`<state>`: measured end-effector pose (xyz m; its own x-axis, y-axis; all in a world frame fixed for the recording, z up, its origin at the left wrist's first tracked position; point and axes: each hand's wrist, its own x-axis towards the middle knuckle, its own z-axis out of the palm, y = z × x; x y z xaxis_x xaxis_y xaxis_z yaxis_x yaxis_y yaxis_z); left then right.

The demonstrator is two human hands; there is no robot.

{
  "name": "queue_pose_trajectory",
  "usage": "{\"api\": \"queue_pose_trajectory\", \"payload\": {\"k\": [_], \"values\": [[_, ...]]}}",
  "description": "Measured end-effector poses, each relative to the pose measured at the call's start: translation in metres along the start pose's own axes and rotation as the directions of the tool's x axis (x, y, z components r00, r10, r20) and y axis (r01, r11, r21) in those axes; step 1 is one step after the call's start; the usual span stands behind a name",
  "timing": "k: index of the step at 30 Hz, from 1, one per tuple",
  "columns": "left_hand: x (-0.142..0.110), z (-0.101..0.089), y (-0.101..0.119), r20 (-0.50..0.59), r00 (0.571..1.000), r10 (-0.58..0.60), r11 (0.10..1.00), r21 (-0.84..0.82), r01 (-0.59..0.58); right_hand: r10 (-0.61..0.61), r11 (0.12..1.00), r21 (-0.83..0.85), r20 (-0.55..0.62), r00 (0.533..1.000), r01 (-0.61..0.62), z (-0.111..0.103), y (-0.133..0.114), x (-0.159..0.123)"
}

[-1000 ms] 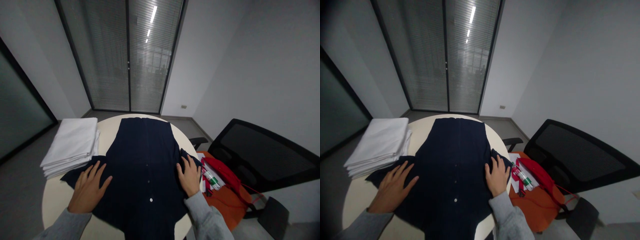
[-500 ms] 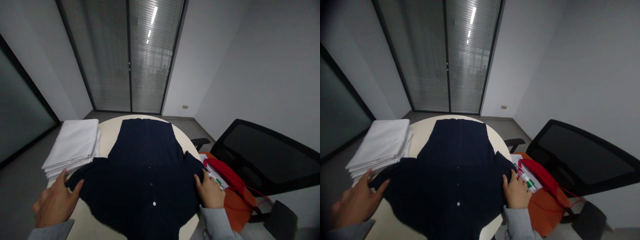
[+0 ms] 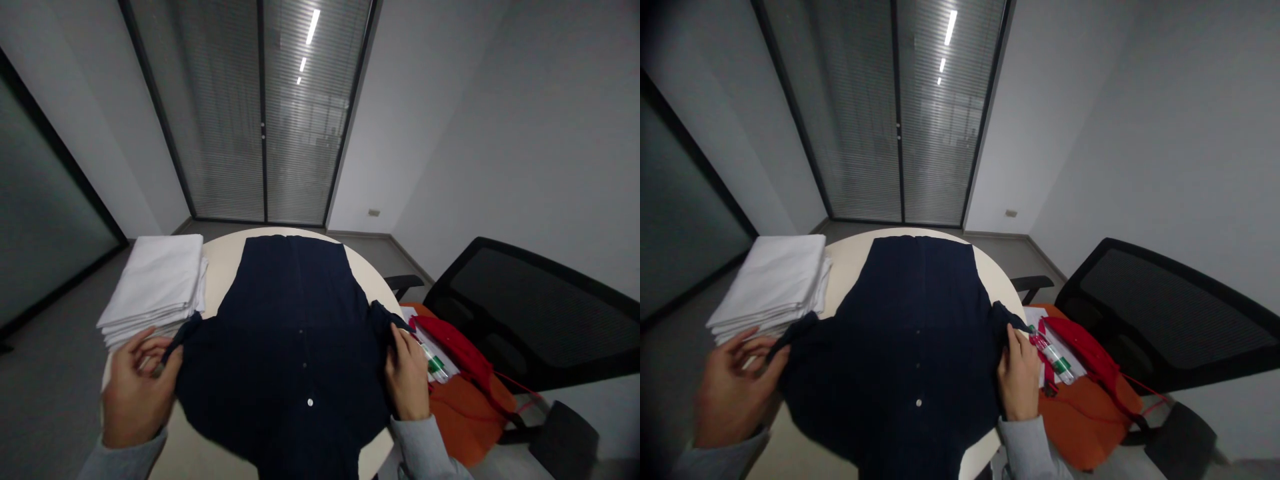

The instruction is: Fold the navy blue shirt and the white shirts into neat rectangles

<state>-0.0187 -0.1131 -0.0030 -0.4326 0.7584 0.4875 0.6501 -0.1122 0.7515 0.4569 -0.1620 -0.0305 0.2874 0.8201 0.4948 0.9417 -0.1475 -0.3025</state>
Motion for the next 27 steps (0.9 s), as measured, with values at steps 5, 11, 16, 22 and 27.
{"api": "queue_pose_trajectory", "payload": {"k": [5,11,16,22,27], "values": [[-0.027,0.026,0.023,0.492,0.806,0.329,0.944,-0.149,-0.295,-0.313,0.943,0.146,0.079,0.946,0.3,-0.007,-0.015,-0.001],[-0.025,0.014,0.023,0.433,0.816,0.383,0.921,-0.108,-0.375,-0.42,0.894,0.244,0.167,0.892,0.375,-0.017,-0.033,-0.008],[-0.015,0.014,0.009,0.458,0.834,0.307,0.884,0.187,-0.428,-0.272,0.96,0.136,0.244,0.931,0.245,-0.003,-0.04,-0.009],[-0.037,0.016,-0.017,0.657,0.732,0.178,0.748,0.393,-0.535,-0.277,0.948,-0.012,0.459,0.844,0.318,0.006,-0.047,-0.012],[-0.021,0.01,-0.004,0.626,0.763,0.161,0.757,0.417,-0.502,-0.265,0.94,-0.063,0.483,0.834,0.335,0.004,-0.051,-0.014]]}}
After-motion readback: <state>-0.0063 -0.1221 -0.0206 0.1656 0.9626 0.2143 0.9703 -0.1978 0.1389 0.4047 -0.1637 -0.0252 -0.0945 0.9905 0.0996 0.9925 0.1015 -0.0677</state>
